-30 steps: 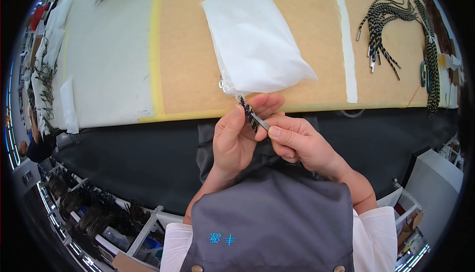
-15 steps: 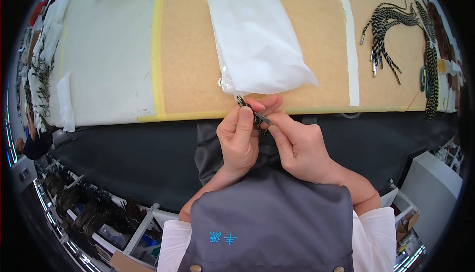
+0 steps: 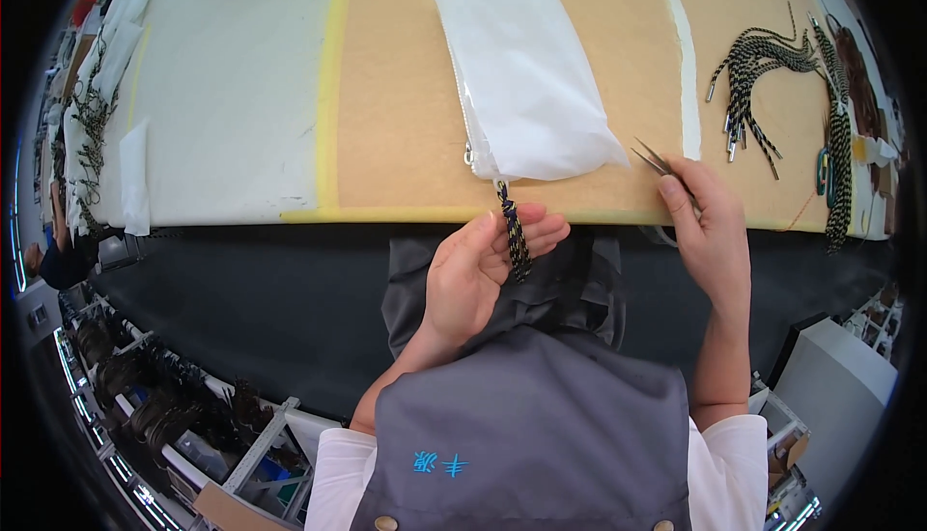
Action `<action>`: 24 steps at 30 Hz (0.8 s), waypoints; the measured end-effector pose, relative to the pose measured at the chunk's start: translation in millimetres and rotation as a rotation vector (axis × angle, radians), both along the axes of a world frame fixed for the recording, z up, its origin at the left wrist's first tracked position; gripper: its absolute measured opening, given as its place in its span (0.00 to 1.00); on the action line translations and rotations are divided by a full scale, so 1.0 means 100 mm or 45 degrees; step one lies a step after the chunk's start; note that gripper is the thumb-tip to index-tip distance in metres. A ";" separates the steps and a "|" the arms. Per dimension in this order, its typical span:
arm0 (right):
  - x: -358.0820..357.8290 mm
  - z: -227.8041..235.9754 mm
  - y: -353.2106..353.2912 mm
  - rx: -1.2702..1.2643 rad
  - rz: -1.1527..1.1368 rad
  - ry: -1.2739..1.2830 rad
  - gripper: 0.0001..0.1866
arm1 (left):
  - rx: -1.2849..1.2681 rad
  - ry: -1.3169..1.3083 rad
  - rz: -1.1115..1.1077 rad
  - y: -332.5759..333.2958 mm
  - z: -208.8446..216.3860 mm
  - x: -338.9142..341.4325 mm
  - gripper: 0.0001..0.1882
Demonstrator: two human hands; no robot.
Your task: Attaching decorative cords to small white pouches using tweezers.
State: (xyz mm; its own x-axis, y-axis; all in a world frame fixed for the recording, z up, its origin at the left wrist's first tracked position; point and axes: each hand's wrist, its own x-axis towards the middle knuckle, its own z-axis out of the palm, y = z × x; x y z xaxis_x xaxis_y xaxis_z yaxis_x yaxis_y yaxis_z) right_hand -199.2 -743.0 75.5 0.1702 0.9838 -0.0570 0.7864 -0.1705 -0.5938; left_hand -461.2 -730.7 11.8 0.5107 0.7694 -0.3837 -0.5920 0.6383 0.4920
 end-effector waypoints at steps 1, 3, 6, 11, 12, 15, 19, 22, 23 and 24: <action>0.00 -0.01 0.07 0.233 0.083 -0.229 0.12 | 0.080 0.087 -0.035 -0.03 -0.02 -0.03 0.29; -0.11 -0.01 0.12 0.469 0.169 -0.457 0.11 | 0.201 0.199 -0.068 -0.06 -0.04 -0.05 0.26; -0.46 -0.03 0.04 0.213 0.196 0.505 0.09 | 0.220 0.199 -0.095 -0.09 -0.09 -0.10 0.22; -0.87 -0.18 0.22 0.142 0.352 0.666 0.11 | 0.258 0.203 0.031 -0.11 -0.09 -0.07 0.19; -0.86 -0.18 0.26 0.140 0.420 0.588 0.11 | 0.299 0.237 0.046 -0.10 -0.09 -0.07 0.18; -0.93 -0.20 0.30 0.113 0.502 0.569 0.10 | 0.558 0.547 0.031 -0.10 -0.10 -0.10 0.16; -1.06 -0.24 0.25 0.053 0.399 0.475 0.07 | 0.604 0.637 0.098 -0.12 -0.14 -0.04 0.13; -1.07 -0.29 0.17 -0.018 0.257 0.689 0.11 | 0.721 0.763 0.056 -0.10 -0.13 -0.07 0.12; -1.07 -0.26 0.15 -0.019 0.257 0.687 0.11 | 0.719 0.761 0.056 -0.09 -0.13 -0.08 0.12; -1.08 -0.19 0.12 -0.025 0.214 0.747 0.13 | 0.783 0.815 -0.017 -0.09 -0.12 -0.10 0.10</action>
